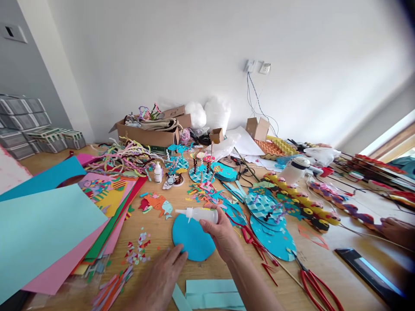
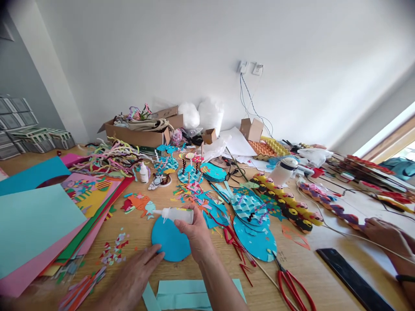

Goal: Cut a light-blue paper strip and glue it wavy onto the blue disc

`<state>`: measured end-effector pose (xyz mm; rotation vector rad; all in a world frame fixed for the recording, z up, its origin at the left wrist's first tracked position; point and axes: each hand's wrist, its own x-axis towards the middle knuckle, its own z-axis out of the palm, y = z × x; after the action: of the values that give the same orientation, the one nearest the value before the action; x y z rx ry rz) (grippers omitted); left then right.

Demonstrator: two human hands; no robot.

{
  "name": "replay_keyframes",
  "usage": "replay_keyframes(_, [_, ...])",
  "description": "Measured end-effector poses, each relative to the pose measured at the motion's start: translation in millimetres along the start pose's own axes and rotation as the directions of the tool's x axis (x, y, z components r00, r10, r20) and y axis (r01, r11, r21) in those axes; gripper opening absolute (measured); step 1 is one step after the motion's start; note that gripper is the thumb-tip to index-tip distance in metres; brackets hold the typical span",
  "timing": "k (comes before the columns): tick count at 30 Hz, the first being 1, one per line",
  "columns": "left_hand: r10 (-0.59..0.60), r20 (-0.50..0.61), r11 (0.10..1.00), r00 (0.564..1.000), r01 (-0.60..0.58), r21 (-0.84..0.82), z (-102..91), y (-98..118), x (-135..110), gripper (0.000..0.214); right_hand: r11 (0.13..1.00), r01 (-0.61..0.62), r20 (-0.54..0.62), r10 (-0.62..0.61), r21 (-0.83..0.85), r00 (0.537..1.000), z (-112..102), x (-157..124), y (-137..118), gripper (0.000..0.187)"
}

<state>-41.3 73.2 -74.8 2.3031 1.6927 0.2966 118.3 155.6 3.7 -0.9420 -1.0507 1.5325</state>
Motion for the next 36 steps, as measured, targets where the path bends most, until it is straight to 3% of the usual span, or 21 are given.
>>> replay_keyframes(4, [0.034,-0.077,0.997,0.996,-0.04,-0.068,14.4,-10,-1,0.063,1.0,0.024,-0.04,-0.024,0.004,0.999,0,0,-1,0.043])
replay_keyframes(9, [0.061,-0.038,0.995,0.997,-0.063,-0.078,21.2,-14,0,0.064,0.999,0.042,-0.067,-0.041,0.011,0.997,-5,0,-5,0.045])
replay_keyframes(17, [0.01,0.077,1.0,0.997,-0.009,-0.025,11.0,-1,1,0.07,0.998,0.008,0.04,-0.005,-0.056,0.999,-1,-8,-17,0.044])
replay_keyframes(26, [-0.003,0.086,1.0,0.996,0.005,-0.012,9.8,-1,-1,0.072,0.991,0.103,-0.013,-0.102,0.09,0.995,-1,-10,-20,0.031])
replay_keyframes(31, [-0.012,0.136,1.0,0.991,0.014,-0.011,1.0,4,0,0.072,0.976,0.044,-0.009,-0.043,0.213,0.999,6,-6,-11,0.039])
replay_keyframes(36, [-0.004,0.125,1.0,0.992,0.002,0.019,5.5,1,0,0.07,0.989,-0.008,0.053,0.0,0.148,0.999,10,-5,-9,0.032])
